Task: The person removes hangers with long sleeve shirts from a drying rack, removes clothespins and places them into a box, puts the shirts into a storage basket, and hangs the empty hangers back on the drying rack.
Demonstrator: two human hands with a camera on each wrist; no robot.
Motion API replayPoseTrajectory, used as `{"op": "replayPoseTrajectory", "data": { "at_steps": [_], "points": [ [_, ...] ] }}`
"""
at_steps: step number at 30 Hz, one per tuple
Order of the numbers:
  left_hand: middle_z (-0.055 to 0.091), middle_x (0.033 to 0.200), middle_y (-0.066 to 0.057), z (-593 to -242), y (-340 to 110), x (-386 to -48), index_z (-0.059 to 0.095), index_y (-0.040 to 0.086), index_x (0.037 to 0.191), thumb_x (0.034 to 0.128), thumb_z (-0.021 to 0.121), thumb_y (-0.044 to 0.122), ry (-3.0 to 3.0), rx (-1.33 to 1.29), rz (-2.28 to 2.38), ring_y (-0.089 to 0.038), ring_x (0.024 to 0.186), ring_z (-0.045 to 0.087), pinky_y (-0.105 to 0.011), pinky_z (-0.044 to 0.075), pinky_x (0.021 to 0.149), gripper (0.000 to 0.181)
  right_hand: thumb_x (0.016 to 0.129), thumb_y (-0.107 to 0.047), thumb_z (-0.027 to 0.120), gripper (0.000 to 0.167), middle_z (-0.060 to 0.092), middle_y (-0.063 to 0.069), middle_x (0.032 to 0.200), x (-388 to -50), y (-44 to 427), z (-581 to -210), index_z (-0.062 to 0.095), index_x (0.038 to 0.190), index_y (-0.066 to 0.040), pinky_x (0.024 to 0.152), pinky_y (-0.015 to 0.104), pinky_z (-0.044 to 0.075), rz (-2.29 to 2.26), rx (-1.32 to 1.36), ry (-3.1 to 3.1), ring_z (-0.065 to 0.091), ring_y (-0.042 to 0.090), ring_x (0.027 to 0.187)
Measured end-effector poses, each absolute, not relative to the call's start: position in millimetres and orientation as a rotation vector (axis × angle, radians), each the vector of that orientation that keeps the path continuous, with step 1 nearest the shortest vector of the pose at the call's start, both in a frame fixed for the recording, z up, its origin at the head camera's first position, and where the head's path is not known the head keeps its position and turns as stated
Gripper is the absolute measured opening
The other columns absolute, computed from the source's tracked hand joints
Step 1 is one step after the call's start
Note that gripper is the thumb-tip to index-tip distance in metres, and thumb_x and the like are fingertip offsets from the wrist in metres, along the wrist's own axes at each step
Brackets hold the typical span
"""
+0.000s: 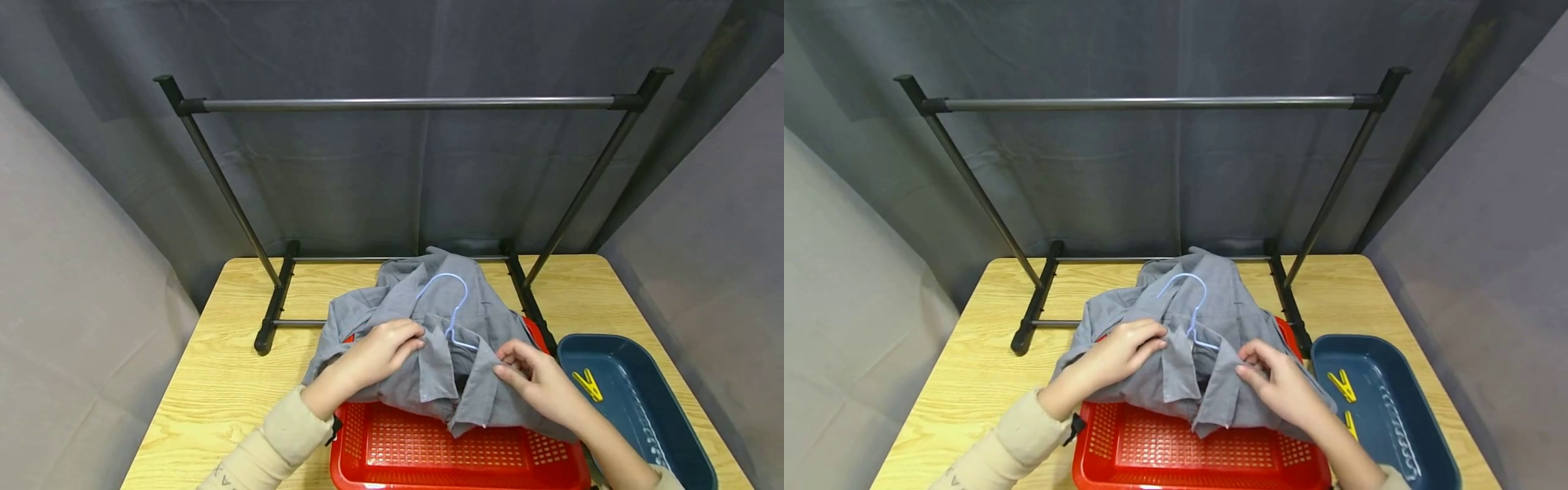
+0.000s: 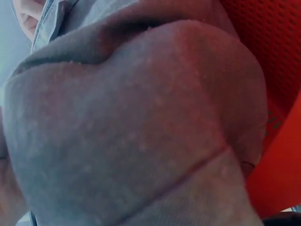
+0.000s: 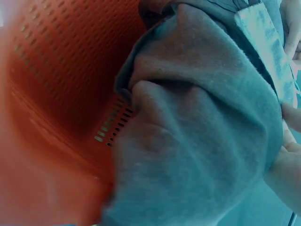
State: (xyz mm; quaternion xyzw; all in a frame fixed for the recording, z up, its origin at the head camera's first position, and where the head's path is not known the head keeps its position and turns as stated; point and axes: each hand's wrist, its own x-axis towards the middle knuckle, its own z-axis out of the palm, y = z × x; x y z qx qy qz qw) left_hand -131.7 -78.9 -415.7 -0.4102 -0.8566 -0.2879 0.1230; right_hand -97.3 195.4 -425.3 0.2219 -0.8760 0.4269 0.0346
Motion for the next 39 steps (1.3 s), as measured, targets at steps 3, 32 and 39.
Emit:
{"op": "replayPoseTrajectory", "data": {
  "at_steps": [3,32,39],
  "points": [
    [0.062,0.094,-0.005,-416,-79,-131,0.061,0.005,0.096,0.0906,0.055,0.011,-2.486,-1.206,-0.85,-0.015,0.091,0.06,-0.023,0.046,0.082,0.01,0.084,-0.011,0.065,0.012,0.053,-0.005,0.074,-97,192,-422,0.056,0.093,-0.011,0.052,0.022,0.037,1.286,0.661,-2.741,0.043,0.005,0.059],
    [0.063,0.088,-0.005,-415,-86,-130,0.062,0.004,0.092,0.0864,0.06,0.008,-2.333,-1.163,-0.916,-0.015,0.085,0.06,-0.025,0.047,0.078,0.007,0.073,-0.008,0.058,0.031,0.058,0.004,0.07,-99,182,-420,0.061,0.103,-0.009,0.047,0.029,0.03,0.875,0.246,-2.925,0.041,0.015,0.054],
    [0.063,0.088,-0.005,-415,-90,-129,0.063,0.003,0.092,0.0862,0.06,0.007,-2.317,-1.152,-0.941,-0.015,0.084,0.06,-0.025,0.047,0.078,0.007,0.073,-0.008,0.058,0.027,0.062,0.007,0.075,-98,188,-419,0.061,0.1,-0.008,0.051,0.03,0.032,0.776,0.228,-2.946,0.044,0.017,0.056]
  ]
}}
